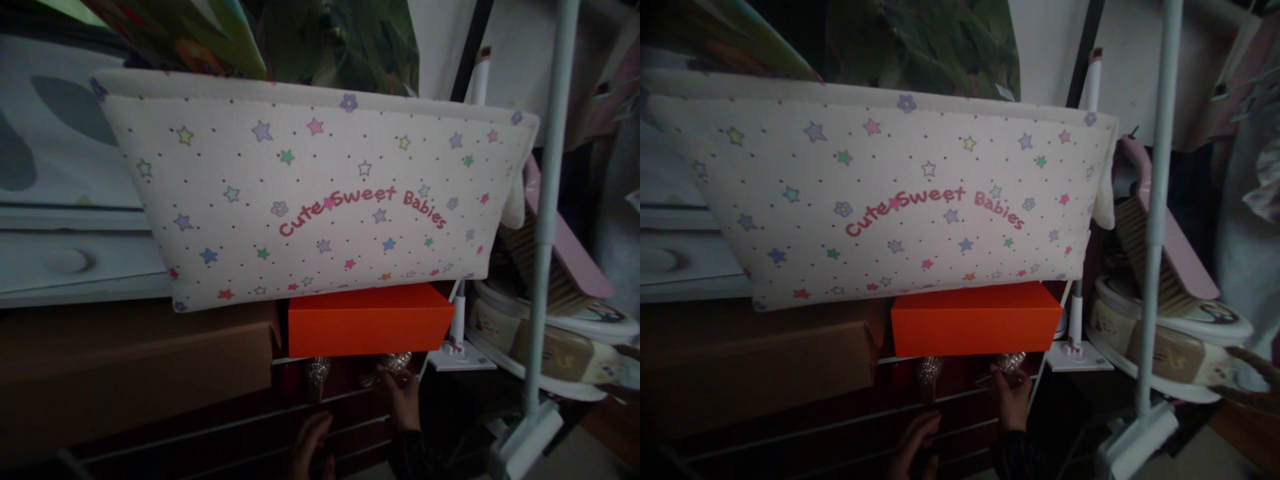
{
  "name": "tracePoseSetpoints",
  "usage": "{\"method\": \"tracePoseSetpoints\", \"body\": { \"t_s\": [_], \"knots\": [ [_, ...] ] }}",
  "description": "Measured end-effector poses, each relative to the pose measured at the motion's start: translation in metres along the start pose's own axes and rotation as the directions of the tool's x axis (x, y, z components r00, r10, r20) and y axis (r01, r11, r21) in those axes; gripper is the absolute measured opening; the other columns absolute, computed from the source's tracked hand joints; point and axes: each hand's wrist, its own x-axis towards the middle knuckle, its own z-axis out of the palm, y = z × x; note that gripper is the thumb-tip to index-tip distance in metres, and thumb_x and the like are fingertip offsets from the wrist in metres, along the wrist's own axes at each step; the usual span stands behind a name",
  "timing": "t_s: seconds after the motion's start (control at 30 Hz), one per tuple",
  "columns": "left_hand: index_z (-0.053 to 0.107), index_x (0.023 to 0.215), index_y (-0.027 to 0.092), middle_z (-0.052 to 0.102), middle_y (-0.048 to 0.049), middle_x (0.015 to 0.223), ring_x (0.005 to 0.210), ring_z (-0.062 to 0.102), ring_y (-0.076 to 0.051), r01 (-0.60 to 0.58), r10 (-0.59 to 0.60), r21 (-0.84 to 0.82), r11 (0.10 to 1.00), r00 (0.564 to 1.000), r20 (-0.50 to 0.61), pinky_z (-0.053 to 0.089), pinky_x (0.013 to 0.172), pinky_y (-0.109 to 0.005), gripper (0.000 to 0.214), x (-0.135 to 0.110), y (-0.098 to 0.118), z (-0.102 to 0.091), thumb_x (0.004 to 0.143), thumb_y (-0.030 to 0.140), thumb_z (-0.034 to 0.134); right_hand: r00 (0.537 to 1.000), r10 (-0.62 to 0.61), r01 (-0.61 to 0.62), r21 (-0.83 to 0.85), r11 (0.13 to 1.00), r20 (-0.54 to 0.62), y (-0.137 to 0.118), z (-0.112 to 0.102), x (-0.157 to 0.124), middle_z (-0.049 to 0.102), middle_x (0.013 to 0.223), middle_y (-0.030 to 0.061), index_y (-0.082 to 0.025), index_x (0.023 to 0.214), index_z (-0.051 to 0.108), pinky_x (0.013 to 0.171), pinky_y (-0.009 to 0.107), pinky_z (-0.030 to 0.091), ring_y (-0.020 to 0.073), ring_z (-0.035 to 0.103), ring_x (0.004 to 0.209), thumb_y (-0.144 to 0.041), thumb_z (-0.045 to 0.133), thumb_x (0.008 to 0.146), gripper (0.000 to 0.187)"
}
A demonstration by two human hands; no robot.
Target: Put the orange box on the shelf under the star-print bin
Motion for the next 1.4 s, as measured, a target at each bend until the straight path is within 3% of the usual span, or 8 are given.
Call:
{"method": "tracePoseSetpoints", "body": {
  "t_s": [0.07, 0.13, 0.23, 0.3, 0.5, 0.63, 0.87, 1.4],
  "knots": [
    [0.059, 0.119, 0.021, 0.061, -0.0125, 0.121, 0.098, 0.064, -0.023, 0.039, -0.036, -0.044, 0.998, 0.998, 0.058, 0.055, 0.077, -0.034, 0.042, 0.001, 0.002, 0.003, 0.079, 0.032, 0.051, 1.0, -0.001, 0.001, -0.03, 1.0, 0.019, -0.003, 0.004, -0.004, 0.069, 0.09, 0.0052, -0.016, 0.109, 0.052, 0.072, 0.032, 0.054, 0.022, 0.066, 0.081, -0.043, 0.083, 0.048, 0.074],
    [0.058, 0.122, 0.02, 0.058, -0.014, 0.125, 0.102, 0.063, -0.024, 0.089, -0.077, -0.105, 0.99, 0.99, 0.117, 0.055, 0.079, -0.034, 0.045, 0.002, 0.003, 0.007, 0.078, 0.033, 0.052, 0.992, -0.004, 0.017, -0.096, 0.995, 0.13, -0.005, 0.009, -0.011, 0.069, 0.1, 0.0078, -0.016, 0.111, 0.052, 0.081, 0.032, 0.052, 0.023, 0.066, 0.092, -0.042, 0.081, 0.054, 0.069],
    [0.054, 0.128, 0.021, 0.051, -0.0155, 0.136, 0.119, 0.054, -0.028, 0.11, -0.072, -0.196, 0.974, 0.979, 0.19, 0.053, 0.087, -0.036, 0.052, 0.005, 0.001, 0.01, 0.079, 0.039, 0.053, 0.951, 0.004, 0.073, -0.236, 0.969, 0.309, -0.005, 0.014, -0.019, 0.071, 0.09, 0.0091, -0.014, 0.104, 0.057, 0.079, 0.036, 0.051, 0.0259, 0.067, 0.086, -0.048, 0.071, 0.064, 0.053],
    [0.048, 0.133, 0.024, 0.044, -0.0141, 0.143, 0.13, 0.043, -0.03, 0.107, -0.053, -0.214, 0.971, 0.969, 0.243, 0.049, 0.094, -0.04, 0.059, 0.011, 0.002, 0.009, 0.078, 0.043, 0.056, 0.944, -0.012, 0.114, -0.291, 0.95, 0.33, -0.003, 0.016, -0.023, 0.072, 0.086, 0.0085, -0.015, 0.104, 0.057, 0.076, 0.038, 0.051, 0.0269, 0.067, 0.083, -0.049, 0.07, 0.066, 0.053],
    [0.022, 0.145, 0.035, 0.023, -0.0025, 0.156, 0.142, 0.019, -0.029, 0.152, -0.019, -0.278, 0.949, 0.904, 0.428, 0.034, 0.11, -0.047, 0.077, 0.028, 0.02, 0.001, 0.078, 0.054, 0.055, 0.907, -0.059, 0.218, -0.343, 0.914, 0.417, -0.001, 0.022, -0.045, 0.068, 0.106, 0.0095, -0.02, 0.118, 0.047, 0.087, 0.038, 0.049, 0.0256, 0.065, 0.098, -0.047, 0.062, 0.076, 0.053],
    [0.016, 0.146, 0.036, 0.023, -0.0003, 0.156, 0.142, 0.021, -0.027, 0.148, 0.014, -0.324, 0.934, 0.894, 0.448, 0.029, 0.113, -0.046, 0.077, 0.029, 0.028, 0.003, 0.081, 0.051, 0.054, 0.889, -0.072, 0.235, -0.315, 0.919, 0.452, 0.002, 0.027, -0.055, 0.066, 0.112, 0.0115, -0.019, 0.12, 0.043, 0.088, 0.037, 0.05, 0.025, 0.064, 0.102, -0.047, 0.058, 0.08, 0.051],
    [0.025, 0.145, 0.031, 0.024, -0.0048, 0.156, 0.142, 0.015, -0.03, 0.099, 0.01, -0.234, 0.967, 0.906, 0.424, 0.017, 0.116, -0.048, 0.081, 0.035, 0.024, -0.006, 0.076, 0.045, 0.064, 0.88, -0.087, 0.237, -0.273, 0.932, 0.466, 0.007, 0.031, -0.06, 0.069, 0.103, 0.0099, -0.02, 0.116, 0.044, 0.082, 0.035, 0.053, 0.0237, 0.067, 0.094, -0.043, 0.058, 0.08, 0.045],
    [0.026, 0.145, 0.03, 0.022, -0.0066, 0.156, 0.142, 0.018, -0.03, 0.106, -0.027, -0.153, 0.983, 0.895, 0.446, 0.021, 0.115, -0.05, 0.086, 0.036, 0.013, -0.01, 0.072, 0.048, 0.067, 0.848, -0.058, 0.235, -0.276, 0.932, 0.526, 0.008, 0.03, -0.059, 0.069, 0.104, 0.0093, -0.022, 0.11, 0.044, 0.085, 0.036, 0.052, 0.0238, 0.066, 0.097, -0.041, 0.057, 0.081, 0.037]
  ]
}}
